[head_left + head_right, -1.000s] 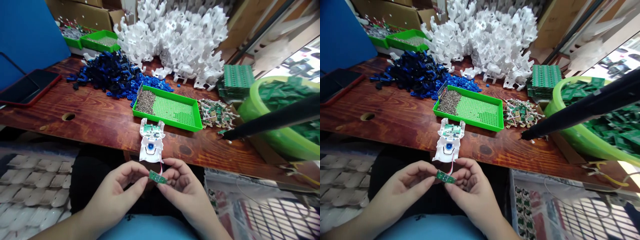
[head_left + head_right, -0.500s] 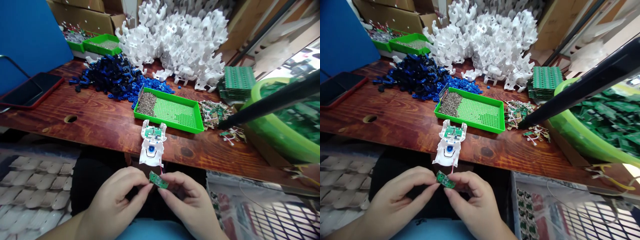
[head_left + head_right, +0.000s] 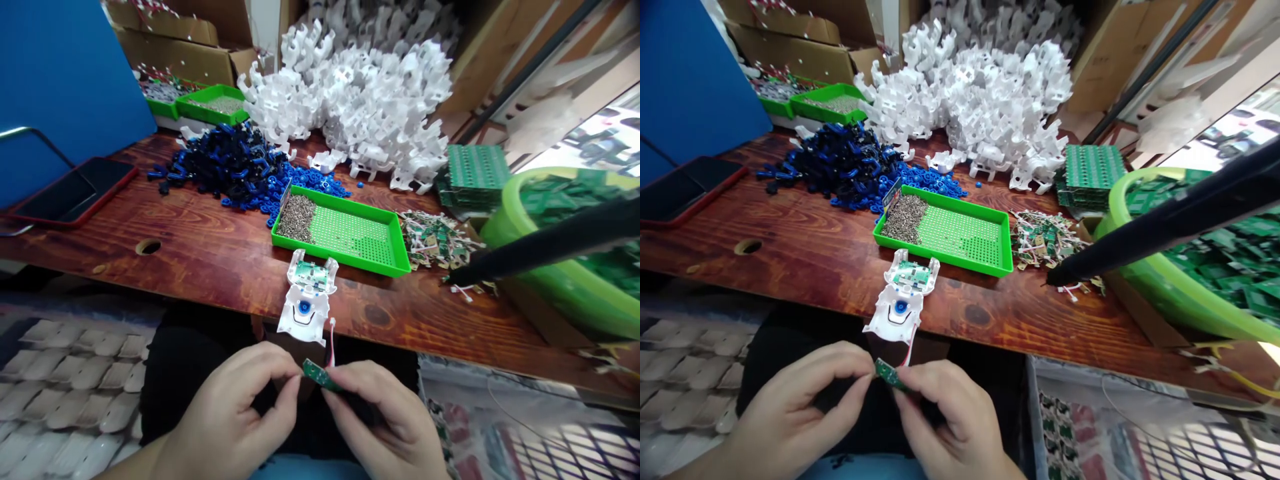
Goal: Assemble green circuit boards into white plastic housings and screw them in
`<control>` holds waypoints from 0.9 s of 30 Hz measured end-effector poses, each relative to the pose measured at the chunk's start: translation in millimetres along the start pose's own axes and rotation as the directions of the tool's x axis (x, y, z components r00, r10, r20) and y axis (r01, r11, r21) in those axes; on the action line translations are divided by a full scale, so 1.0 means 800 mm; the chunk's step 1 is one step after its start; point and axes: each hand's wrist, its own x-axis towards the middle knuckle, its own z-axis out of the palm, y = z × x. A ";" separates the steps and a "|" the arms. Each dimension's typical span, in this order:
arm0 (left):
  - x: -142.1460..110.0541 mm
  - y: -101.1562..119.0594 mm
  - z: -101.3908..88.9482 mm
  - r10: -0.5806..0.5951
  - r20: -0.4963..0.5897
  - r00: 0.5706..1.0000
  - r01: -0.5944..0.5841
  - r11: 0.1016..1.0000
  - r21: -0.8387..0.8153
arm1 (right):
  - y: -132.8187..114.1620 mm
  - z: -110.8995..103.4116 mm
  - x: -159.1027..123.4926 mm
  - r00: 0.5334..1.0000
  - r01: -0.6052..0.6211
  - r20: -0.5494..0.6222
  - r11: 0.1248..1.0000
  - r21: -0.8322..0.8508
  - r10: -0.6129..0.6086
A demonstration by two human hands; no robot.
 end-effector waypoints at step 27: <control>0.202 -0.196 -0.212 -0.290 -0.300 0.909 0.408 0.473 0.781 | 0.129 -0.052 0.008 0.948 0.232 -0.013 0.721 -0.653 -0.317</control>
